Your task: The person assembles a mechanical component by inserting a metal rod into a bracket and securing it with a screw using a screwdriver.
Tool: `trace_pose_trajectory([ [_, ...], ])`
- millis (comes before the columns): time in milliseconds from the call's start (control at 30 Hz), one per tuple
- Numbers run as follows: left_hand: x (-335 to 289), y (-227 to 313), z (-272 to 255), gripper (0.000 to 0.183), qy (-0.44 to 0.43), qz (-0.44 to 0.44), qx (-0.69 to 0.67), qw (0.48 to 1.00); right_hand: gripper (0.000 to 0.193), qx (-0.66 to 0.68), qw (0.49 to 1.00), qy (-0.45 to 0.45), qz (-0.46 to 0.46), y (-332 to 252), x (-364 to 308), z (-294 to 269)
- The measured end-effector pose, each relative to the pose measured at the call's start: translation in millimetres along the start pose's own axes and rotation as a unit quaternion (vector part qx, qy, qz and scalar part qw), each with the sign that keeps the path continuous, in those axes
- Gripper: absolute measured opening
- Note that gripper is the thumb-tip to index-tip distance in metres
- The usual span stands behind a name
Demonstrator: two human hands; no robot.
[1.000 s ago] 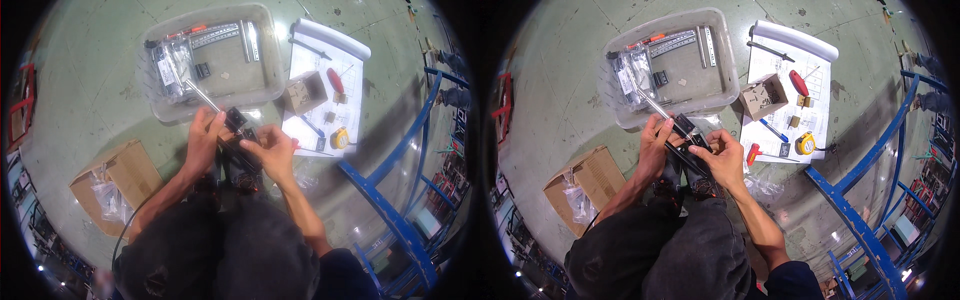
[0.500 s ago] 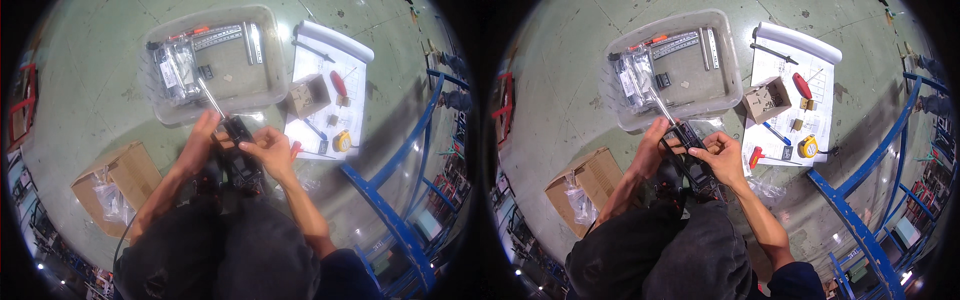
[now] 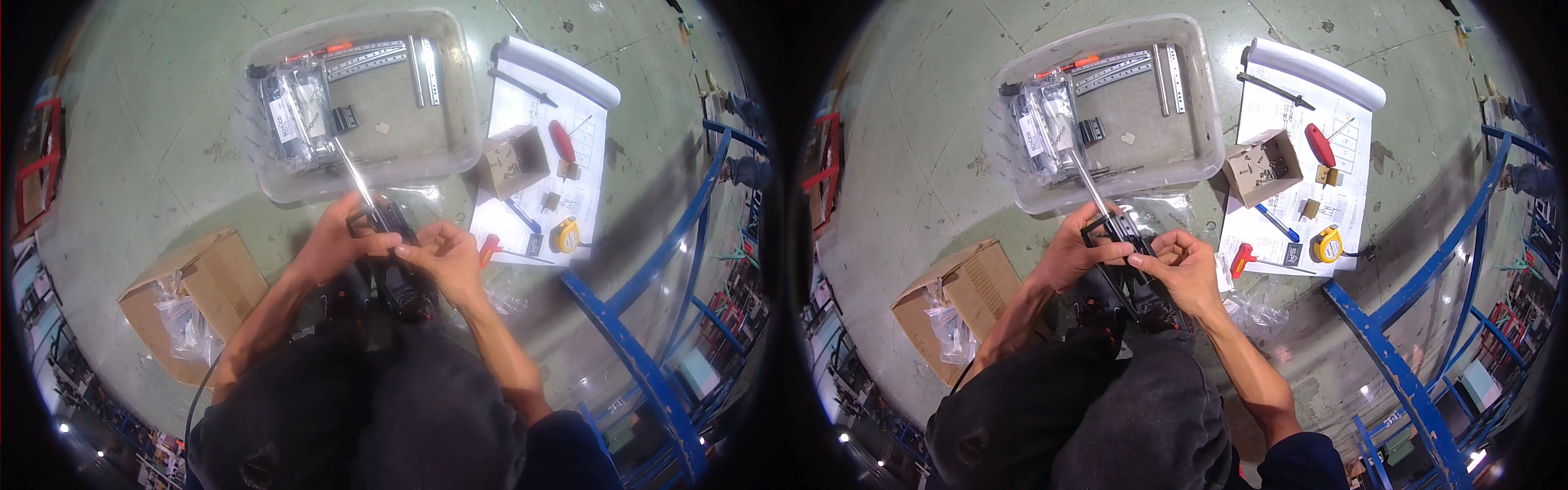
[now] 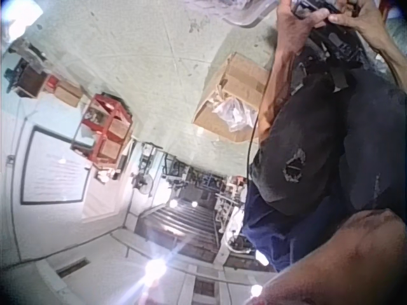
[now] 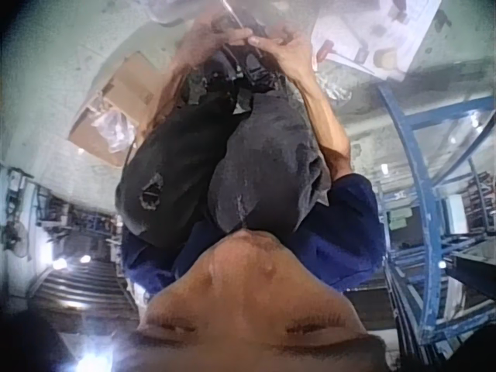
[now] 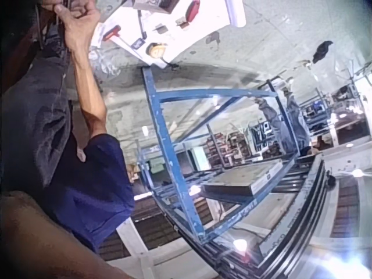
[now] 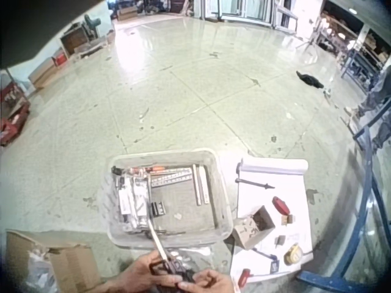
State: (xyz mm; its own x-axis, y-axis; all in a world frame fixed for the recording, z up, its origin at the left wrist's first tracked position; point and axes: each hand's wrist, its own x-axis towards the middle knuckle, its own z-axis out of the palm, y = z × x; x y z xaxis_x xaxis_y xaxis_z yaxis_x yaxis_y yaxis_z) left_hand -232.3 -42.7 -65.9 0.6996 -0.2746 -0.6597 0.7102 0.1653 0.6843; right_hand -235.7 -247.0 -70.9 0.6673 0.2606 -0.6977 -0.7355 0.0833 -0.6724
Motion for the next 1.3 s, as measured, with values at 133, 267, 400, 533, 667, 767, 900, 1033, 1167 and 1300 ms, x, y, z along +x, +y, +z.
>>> trace_pose_trajectory([
  [133, -9.9, 1.7, 4.0, 0.049, 0.042, -0.028, -0.057, 0.997, 0.018, -0.014, 1.000, -0.011, 0.014, -11.5, -6.4, 6.4],
  [267, -16.6, 4.0, -8.4, 0.050, 0.102, -0.027, -0.054, 0.993, 0.021, -0.153, 0.981, 0.017, -0.116, -23.5, 17.6, 3.0],
  [400, -21.2, 16.8, -29.1, 0.057, 0.176, 0.013, -0.092, 0.980, 0.015, -0.269, 0.903, 0.044, -0.331, -59.5, 86.6, 22.6],
  [533, -22.4, 26.6, -47.8, 0.062, 0.220, 0.062, -0.120, 0.966, 0.030, -0.383, 0.841, -0.066, -0.377, -56.3, 167.2, 39.7],
  [667, -31.8, 34.7, -60.7, 0.063, 0.205, 0.072, -0.100, 0.971, 0.049, -0.584, 0.664, -0.075, -0.461, -46.4, 192.8, 50.3],
  [767, -35.6, 37.7, -64.3, 0.062, 0.154, 0.030, -0.076, 0.985, 0.049, -0.377, 0.810, -0.109, -0.435, -69.8, 179.2, 68.3],
  [900, -24.9, 29.9, -55.7, 0.054, 0.015, -0.047, -0.042, 0.998, 0.045, -0.330, 0.856, -0.286, -0.275, -94.3, 143.1, 99.2],
  [1033, -14.2, 24.5, -42.1, 0.048, -0.055, -0.046, 0.014, 0.997, 0.040, -0.379, 0.885, -0.160, -0.217, -80.3, 138.0, 83.0],
  [1167, -0.8, 21.5, -27.1, 0.047, -0.102, -0.048, 0.097, 0.989, 0.030, -0.223, 0.952, -0.157, -0.136, -85.5, 114.8, 51.6],
  [1300, 6.0, 18.5, -14.3, 0.047, -0.147, -0.005, 0.044, 0.988, 0.030, 0.038, 0.970, -0.230, 0.075, -84.9, 105.4, 28.6],
])
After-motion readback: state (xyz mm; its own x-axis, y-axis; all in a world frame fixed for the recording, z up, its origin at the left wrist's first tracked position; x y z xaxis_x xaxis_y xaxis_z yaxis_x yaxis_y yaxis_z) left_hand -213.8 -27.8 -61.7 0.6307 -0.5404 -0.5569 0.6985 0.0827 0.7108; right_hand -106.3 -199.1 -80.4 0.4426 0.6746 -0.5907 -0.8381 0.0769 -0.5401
